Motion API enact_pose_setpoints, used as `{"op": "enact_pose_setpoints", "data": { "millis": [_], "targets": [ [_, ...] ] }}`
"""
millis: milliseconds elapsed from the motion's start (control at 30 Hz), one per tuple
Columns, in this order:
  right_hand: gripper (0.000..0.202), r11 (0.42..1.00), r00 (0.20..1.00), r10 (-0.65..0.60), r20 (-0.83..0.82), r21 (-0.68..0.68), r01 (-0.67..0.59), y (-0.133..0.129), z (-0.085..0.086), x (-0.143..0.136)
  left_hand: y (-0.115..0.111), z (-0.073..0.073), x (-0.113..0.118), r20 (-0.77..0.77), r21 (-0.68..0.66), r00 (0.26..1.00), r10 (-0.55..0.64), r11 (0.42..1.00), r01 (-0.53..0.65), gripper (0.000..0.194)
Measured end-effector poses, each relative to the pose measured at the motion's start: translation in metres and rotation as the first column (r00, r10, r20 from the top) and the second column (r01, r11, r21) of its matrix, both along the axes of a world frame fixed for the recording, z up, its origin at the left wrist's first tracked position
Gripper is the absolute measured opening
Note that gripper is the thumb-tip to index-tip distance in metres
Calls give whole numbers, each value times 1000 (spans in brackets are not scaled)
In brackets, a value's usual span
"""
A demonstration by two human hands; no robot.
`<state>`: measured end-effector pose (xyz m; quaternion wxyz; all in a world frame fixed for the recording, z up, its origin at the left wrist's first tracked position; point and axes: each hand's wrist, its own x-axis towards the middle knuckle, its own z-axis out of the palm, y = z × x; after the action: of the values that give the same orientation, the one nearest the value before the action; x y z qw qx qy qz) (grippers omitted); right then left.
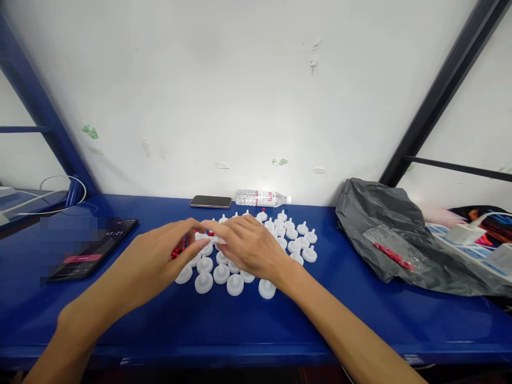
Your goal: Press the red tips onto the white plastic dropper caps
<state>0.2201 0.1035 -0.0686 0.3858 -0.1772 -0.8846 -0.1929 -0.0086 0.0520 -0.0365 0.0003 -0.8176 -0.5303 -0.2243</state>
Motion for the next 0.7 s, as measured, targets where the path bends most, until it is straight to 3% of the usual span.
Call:
{"op": "enact_pose_setpoints", "data": {
  "millis": [133,333,467,567,700],
  "targets": [
    [65,996,997,72,-15,52,-71,-5,1,-4,0,-7,11,-37,16,999,-30,999,31,35],
    [67,998,994,32,-105,-41,-36,-8,5,0,-5,-3,24,-16,63,998,55,997,-54,32],
    [65,999,995,32,-97,-21,-34,-7,6,0,-4,-5,27,0,52,999,43,998,-43,36],
    [64,996,994,26,-105,87,-17,-2,7,2,-3,-6,27,103,21,994,34,999,-36,40],
    [52,980,993,-108,-57,159,115,4,11,7,-7,-4,30,350,-63,936,37,998,-16,45]
  ]
}}
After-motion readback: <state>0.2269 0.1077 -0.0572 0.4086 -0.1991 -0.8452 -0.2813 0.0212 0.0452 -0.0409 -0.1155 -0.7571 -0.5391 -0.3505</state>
